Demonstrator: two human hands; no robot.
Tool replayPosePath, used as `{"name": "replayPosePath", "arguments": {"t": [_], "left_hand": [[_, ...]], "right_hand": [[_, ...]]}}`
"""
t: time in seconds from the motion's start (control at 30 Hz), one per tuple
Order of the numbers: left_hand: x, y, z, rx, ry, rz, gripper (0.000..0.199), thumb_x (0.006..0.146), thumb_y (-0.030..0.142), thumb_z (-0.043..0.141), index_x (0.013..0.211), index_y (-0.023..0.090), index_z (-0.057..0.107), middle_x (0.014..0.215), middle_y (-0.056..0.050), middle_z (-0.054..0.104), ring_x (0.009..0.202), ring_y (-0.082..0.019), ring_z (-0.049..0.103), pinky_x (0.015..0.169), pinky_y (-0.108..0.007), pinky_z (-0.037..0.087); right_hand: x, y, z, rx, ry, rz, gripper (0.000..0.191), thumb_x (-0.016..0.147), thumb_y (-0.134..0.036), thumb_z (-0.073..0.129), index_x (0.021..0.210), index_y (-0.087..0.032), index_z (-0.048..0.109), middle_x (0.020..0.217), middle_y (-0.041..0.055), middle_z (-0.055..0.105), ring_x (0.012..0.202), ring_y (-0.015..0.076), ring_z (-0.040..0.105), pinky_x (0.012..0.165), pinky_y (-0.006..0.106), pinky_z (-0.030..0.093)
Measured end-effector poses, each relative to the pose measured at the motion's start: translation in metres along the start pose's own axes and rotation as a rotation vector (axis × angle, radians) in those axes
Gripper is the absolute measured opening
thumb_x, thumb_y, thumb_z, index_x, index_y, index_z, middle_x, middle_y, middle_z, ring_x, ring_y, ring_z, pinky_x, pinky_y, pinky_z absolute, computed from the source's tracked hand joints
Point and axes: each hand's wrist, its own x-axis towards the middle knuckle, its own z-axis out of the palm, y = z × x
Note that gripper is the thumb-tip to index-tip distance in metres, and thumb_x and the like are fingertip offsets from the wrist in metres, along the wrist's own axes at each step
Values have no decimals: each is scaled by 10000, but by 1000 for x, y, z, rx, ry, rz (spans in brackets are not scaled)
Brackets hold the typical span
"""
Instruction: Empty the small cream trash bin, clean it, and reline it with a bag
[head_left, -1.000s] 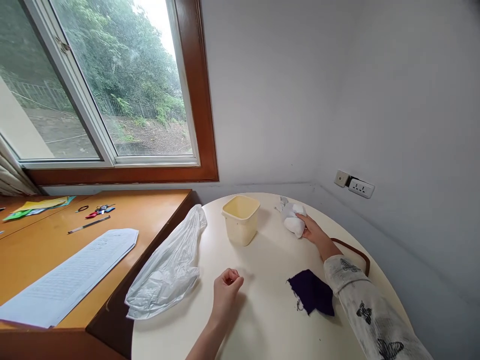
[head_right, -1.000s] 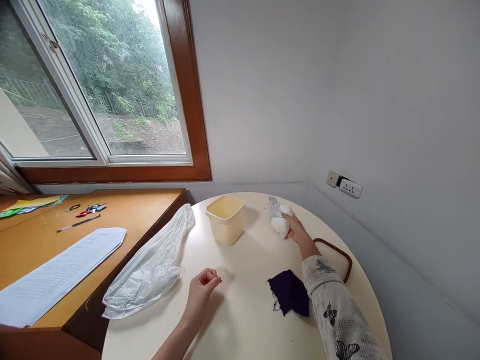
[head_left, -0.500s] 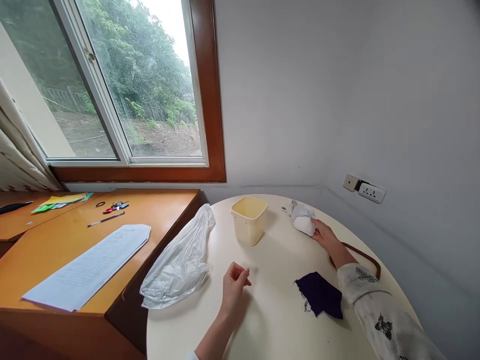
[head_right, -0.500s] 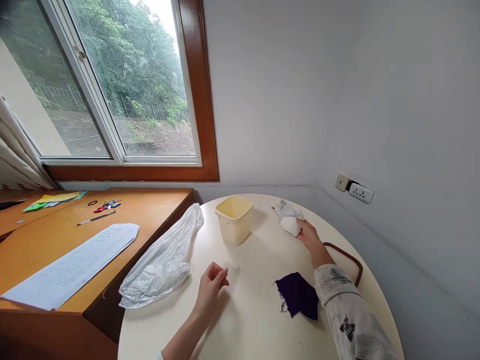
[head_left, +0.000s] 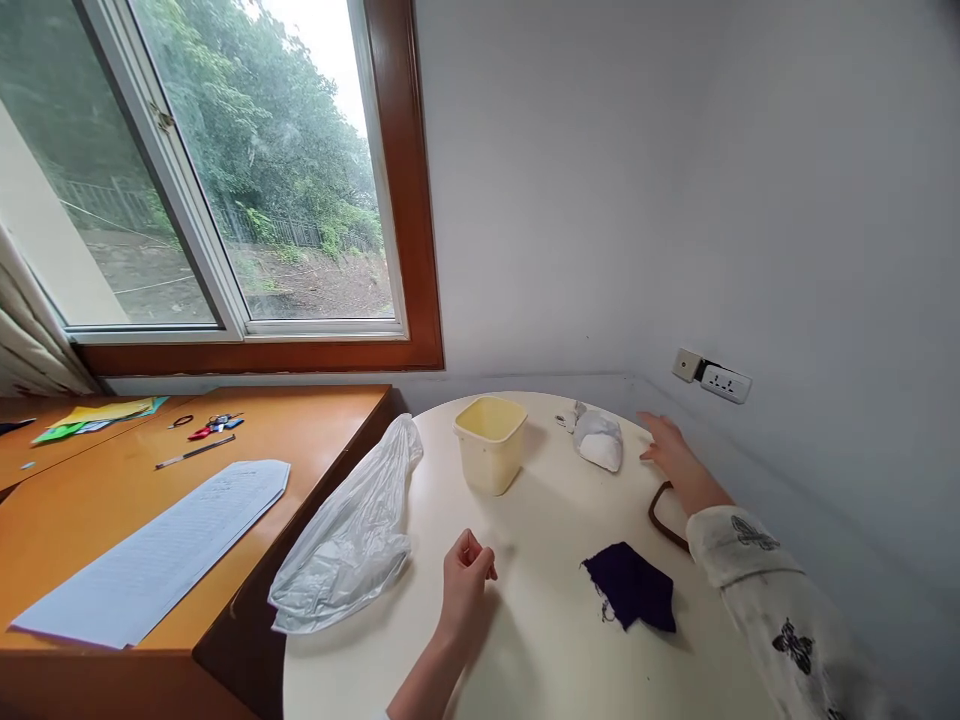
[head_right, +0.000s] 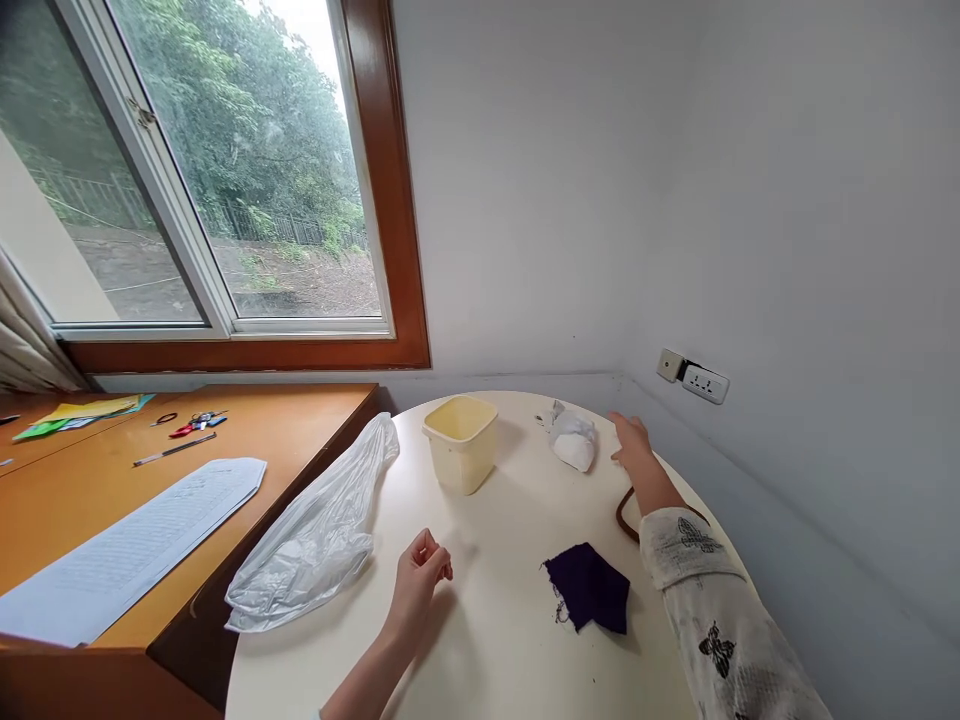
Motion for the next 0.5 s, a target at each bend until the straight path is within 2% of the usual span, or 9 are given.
{"name": "replayPosePath", "arguments": {"t": [0.1,0.17,0.2,0.27,0.3,0.37,0.43,0.5], "left_hand": [[0,0,1,19,6,-1,191,613,146,483,528,193,319,494,75,362,508,-87,399,515,-199,313],[1,-1,1,27,12,5,195,614,148,489,528,191,318,489,77,363,504,-85,400,512,-195,305],[1,-2,0,28,14,8,198,615,149,492,529,191,318,487,78,364,503,-84,401,512,-194,304],[2,-4,0,26,20,14,206,618,151,498,529,190,316,484,78,369,502,-84,405,514,-193,307],[2,-4,-1,25,21,16,212,622,155,503,528,190,316,483,77,375,501,-85,408,513,-194,309],[3,-5,-2,21,28,23,231,639,179,518,525,191,318,479,73,388,496,-86,413,509,-195,311],[3,-5,-3,16,31,29,263,665,227,543,524,191,323,471,70,396,488,-87,417,506,-197,314],[4,-5,-4,11,30,34,301,684,287,569,525,190,333,461,69,401,479,-88,421,503,-199,315]], "right_hand": [[-8,-37,10,-17,144,-187,810,728,-404,528,1408,-223,126,1450,119,176,1308,270,234,1030,434,282],[-23,-57,24,-40,182,-349,734,750,-357,510,1396,-287,168,1448,38,197,1320,207,197,1075,380,196],[-34,-64,34,-62,187,-452,690,753,-329,508,1380,-306,220,1428,20,236,1316,189,197,1081,373,175],[-60,-71,54,-188,177,-806,621,781,-315,472,1368,-254,277,1391,77,277,1298,217,214,1061,430,192],[-75,-72,65,-237,146,-930,588,798,-310,451,1361,-245,295,1376,87,289,1287,217,228,1054,434,206],[-104,-68,86,-350,42,-1083,511,827,-300,419,1331,-240,358,1359,97,294,1284,222,224,1050,436,215],[-130,-59,106,-481,-104,-1155,465,837,-310,428,1297,-240,418,1373,100,271,1301,244,186,1056,435,203],[-148,-48,124,-565,-227,-1146,445,828,-330,463,1264,-241,464,1386,96,260,1314,269,150,1062,439,191]]}}
